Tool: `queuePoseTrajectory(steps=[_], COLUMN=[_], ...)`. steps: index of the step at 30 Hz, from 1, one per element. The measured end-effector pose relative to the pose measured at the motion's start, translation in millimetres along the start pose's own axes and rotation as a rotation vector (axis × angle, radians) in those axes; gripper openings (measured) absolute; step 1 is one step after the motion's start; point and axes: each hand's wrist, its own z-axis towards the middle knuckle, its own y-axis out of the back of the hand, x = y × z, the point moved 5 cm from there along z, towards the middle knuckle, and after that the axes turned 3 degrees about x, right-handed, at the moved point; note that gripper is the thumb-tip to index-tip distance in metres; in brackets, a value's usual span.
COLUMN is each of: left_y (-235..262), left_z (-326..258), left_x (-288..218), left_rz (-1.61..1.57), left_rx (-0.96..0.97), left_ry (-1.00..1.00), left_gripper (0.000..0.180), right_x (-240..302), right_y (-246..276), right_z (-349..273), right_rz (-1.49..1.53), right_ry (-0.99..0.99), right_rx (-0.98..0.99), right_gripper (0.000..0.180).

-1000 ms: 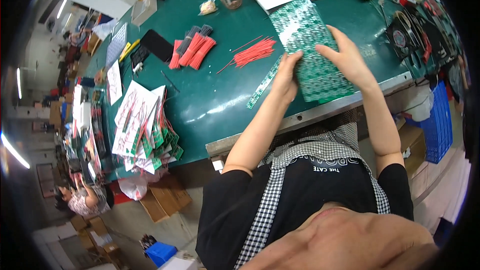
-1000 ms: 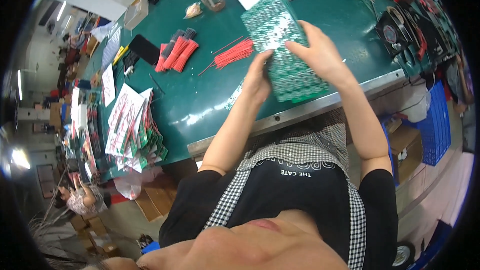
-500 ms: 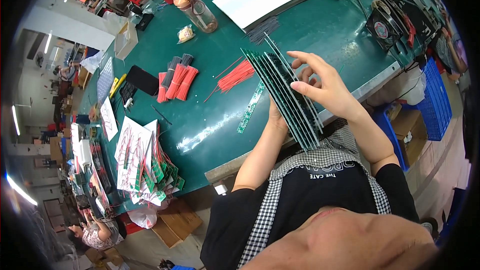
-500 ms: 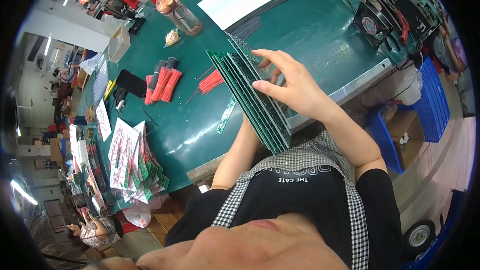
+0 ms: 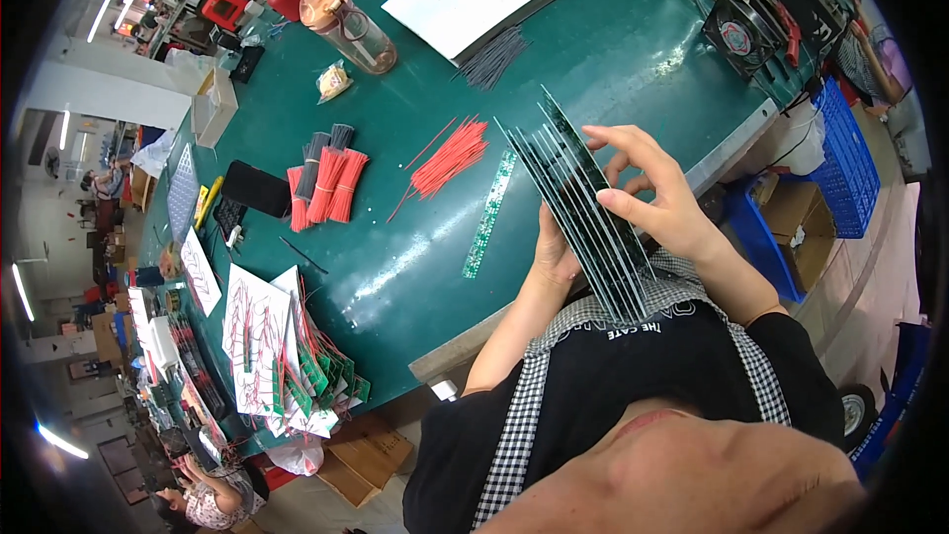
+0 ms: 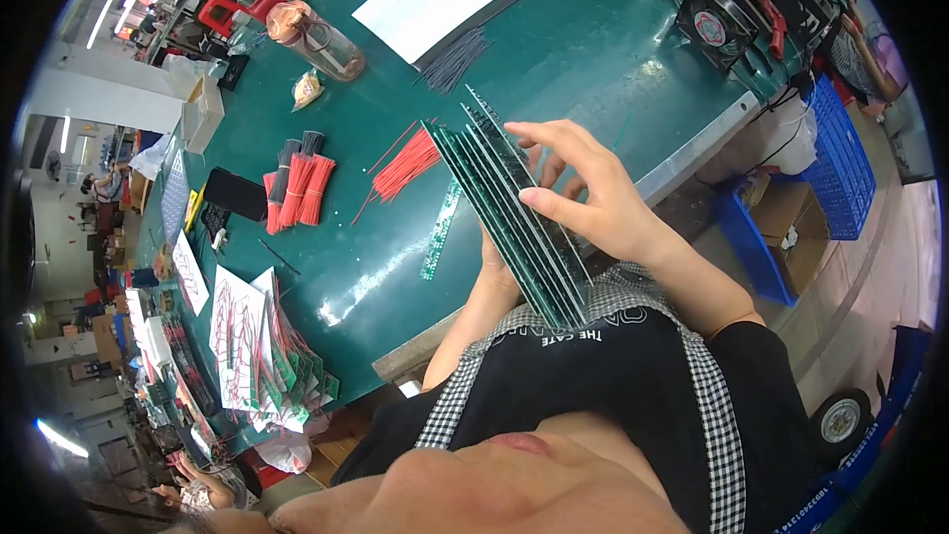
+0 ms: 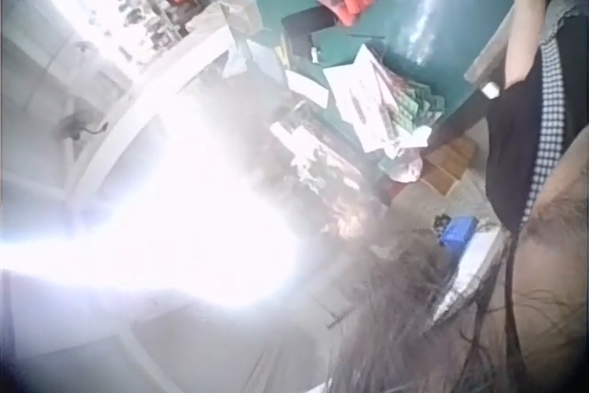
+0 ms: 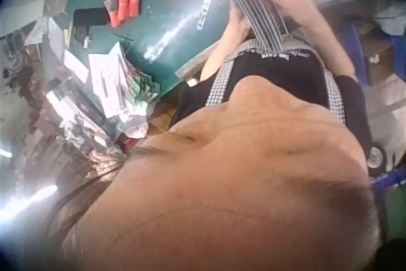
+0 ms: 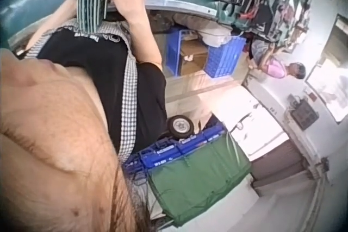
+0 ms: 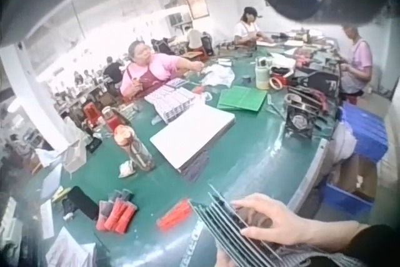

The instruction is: Sorting, counting, and inspecting green printed circuit boards at a factory workbench.

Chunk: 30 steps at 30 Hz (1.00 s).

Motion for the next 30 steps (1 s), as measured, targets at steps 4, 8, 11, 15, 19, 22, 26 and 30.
queuePoseTrajectory(steps=[4, 8, 11, 15, 19, 22, 26, 30], left_y=[-5, 3, 0, 8, 37, 29, 39, 38], left_z=[0, -1, -3, -7, -11, -14, -13, -14], left_x=[0, 3, 2, 4, 6, 4, 4, 4], left_rz=[0.057, 0.046, 0.103, 0.089, 0.05, 0.055, 0.101, 0.097], left_rx=[0.03, 0.069, 0.033, -0.039, -0.036, -0.083, -0.112, -0.101], left_ry=[-0.029, 0.032, -0.032, 0.025, 0.016, 0.004, -0.01, -0.019], left_gripper=[0.055, 0.057, 0.055, 0.066, 0.082, 0.084, 0.083, 0.08], right_x=[1, 5, 4, 8, 1, -12, -23, -26], right_y=[-3, -5, -3, 5, 22, 32, 38, 40], right_z=[-1, -2, -3, -3, -6, -9, -10, -10], right_rz=[0.004, -0.025, -0.015, 0.002, -0.015, -0.014, 0.159, 0.175], right_ry=[0.054, 0.055, 0.036, 0.003, 0.022, 0.008, -0.093, -0.057], right_rx=[-0.012, -0.015, -0.024, -0.049, -0.06, -0.066, -0.09, -0.126], right_gripper=[0.052, 0.051, 0.049, 0.048, 0.042, 0.041, 0.04, 0.04])
